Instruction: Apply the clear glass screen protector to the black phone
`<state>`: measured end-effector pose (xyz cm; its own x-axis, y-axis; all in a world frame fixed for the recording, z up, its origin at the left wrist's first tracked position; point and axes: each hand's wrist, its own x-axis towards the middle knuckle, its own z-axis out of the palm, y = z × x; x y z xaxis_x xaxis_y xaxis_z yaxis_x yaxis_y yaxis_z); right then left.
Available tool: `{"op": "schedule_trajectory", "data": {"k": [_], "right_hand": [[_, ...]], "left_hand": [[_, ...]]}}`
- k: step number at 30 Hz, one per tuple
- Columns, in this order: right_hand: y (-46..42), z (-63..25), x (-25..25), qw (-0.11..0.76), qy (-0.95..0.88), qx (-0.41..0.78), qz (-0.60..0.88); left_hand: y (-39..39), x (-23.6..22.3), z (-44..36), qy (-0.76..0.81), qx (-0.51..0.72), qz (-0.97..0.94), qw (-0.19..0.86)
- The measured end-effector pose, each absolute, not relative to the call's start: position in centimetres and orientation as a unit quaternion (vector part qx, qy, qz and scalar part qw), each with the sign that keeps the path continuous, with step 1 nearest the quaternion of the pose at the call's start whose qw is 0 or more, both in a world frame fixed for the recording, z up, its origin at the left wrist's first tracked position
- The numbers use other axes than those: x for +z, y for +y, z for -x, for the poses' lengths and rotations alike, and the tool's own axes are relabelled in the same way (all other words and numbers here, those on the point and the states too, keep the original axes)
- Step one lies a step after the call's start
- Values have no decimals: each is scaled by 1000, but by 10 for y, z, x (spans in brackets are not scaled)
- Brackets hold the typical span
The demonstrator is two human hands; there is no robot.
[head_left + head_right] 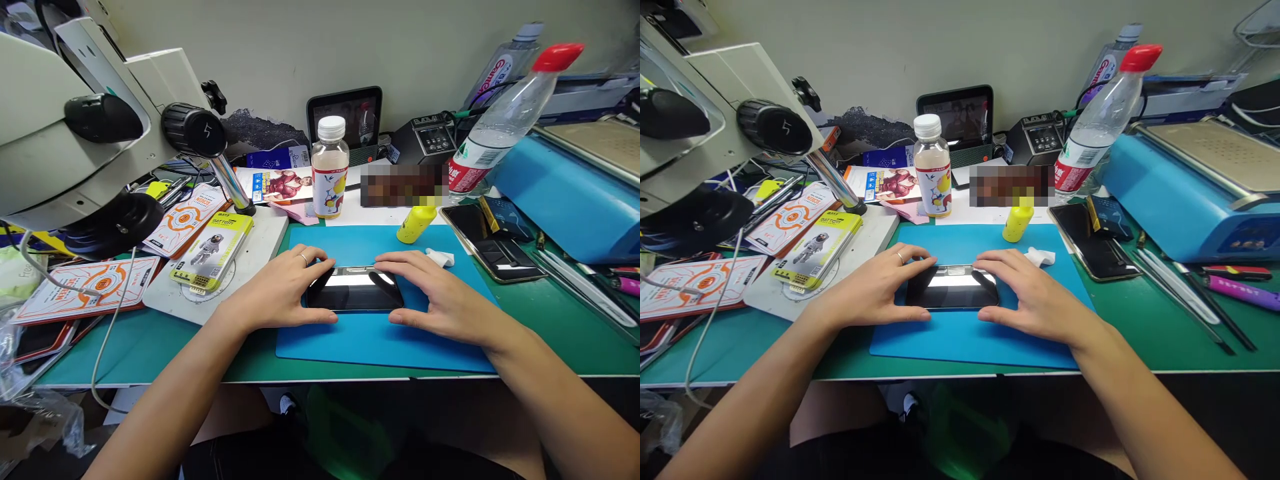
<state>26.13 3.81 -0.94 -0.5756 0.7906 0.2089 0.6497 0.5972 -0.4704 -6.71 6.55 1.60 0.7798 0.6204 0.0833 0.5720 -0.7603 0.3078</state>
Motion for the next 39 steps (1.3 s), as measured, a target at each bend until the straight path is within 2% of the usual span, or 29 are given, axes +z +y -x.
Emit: {"op": "schedule_trajectory", "data": {"k": [7,24,28,34,39], "right_hand": [[39,-262,-10,210,-870,180,409],[38,-260,-10,204,-879,155,403],[35,-253,-12,205,-890,118,389],[31,-239,-14,173,-929,-28,326],[33,-240,-17,178,-914,-29,363]], "left_hand": [[58,12,59,264,99,-954,100],[57,10,56,293,69,-944,132],[58,8,55,299,70,-942,137],[59,5,56,308,91,-937,141],[60,5,56,312,92,-935,140]]}}
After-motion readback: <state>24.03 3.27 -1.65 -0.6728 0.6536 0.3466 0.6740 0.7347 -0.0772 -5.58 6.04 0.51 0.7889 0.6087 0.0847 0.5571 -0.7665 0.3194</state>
